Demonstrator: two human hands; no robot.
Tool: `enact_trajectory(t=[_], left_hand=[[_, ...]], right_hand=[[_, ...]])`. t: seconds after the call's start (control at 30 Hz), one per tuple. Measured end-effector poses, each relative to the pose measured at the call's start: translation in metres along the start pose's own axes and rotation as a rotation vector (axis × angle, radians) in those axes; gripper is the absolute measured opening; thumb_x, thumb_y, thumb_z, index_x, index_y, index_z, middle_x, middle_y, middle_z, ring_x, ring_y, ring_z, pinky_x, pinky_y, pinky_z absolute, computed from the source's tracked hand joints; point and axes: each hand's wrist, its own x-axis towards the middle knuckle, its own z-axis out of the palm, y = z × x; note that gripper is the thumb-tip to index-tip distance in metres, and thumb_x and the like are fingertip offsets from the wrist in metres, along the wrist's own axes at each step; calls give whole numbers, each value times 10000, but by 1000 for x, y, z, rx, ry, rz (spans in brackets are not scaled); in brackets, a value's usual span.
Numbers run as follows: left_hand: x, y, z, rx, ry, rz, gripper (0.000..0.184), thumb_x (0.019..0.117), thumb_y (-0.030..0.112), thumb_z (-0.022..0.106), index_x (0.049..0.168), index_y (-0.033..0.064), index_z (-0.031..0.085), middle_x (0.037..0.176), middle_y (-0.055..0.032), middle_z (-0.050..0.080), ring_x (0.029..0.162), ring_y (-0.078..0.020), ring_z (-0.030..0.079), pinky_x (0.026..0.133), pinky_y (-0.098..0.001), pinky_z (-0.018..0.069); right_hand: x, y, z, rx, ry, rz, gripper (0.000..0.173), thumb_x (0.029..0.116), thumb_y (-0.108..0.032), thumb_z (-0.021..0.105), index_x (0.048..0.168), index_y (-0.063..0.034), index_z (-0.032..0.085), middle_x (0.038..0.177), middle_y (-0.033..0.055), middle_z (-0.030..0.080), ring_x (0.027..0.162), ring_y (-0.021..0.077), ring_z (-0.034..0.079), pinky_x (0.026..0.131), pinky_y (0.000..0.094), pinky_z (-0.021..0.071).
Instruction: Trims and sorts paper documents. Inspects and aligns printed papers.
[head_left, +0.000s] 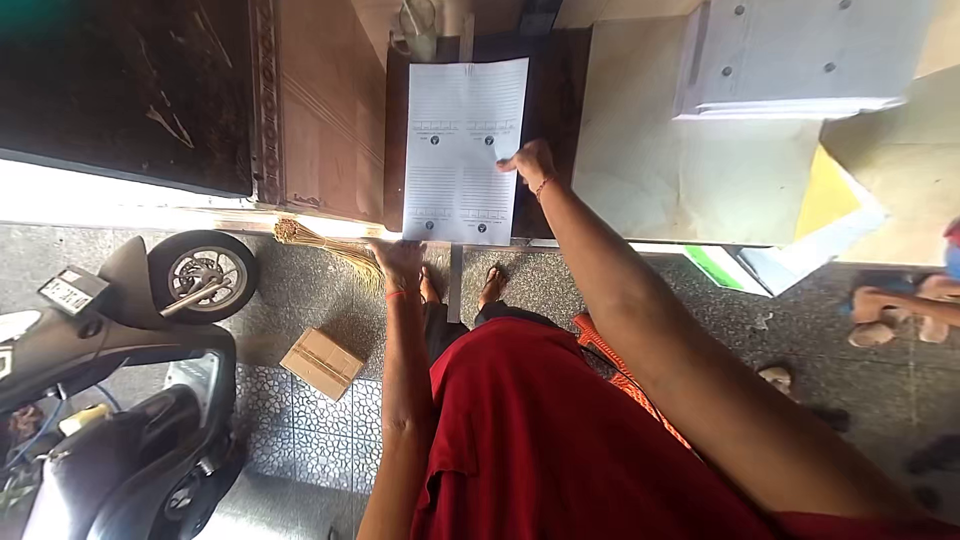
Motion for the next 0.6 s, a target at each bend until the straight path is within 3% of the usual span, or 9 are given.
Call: enact_trajectory(t=[0.17,0.33,0.47,0.6], left_hand=[[-8,4,1,21,85,67,971,1000,653,-97,1235,-101,468,1069,-217,599,882,-231,617,811,-387,532],[-10,5,3,21,58,10,965,1000,664,-80,1281,-87,457,1117,-222,593,914,-249,619,820,-398,532],[-2,6,-3,10,25,47,958,997,666,-83,1178,-87,482,984,-210,616,806,-248,629,757,-407,551],[-2,8,-7,-11,71,103,922,1019,618,-87,1202,-94,469,1010,-215,595,854,-259,615,809,-416,542]], right_hand=[[-3,-1,-1,-7,-7,6,474,862,-167,806,1200,103,611,1189,262,622,1051,337,606,881,517,492],[-4,-2,-1,-18,-7,4,452,874,-179,796,1189,92,620,1175,249,625,1024,322,603,874,505,490],[-5,-3,-1,-26,-5,10,505,867,-187,805,1229,103,604,1231,272,618,1108,358,606,927,535,486],[-6,-3,-2,-33,2,-17,489,850,-165,813,1194,122,617,1206,285,635,1137,381,612,955,547,486]])
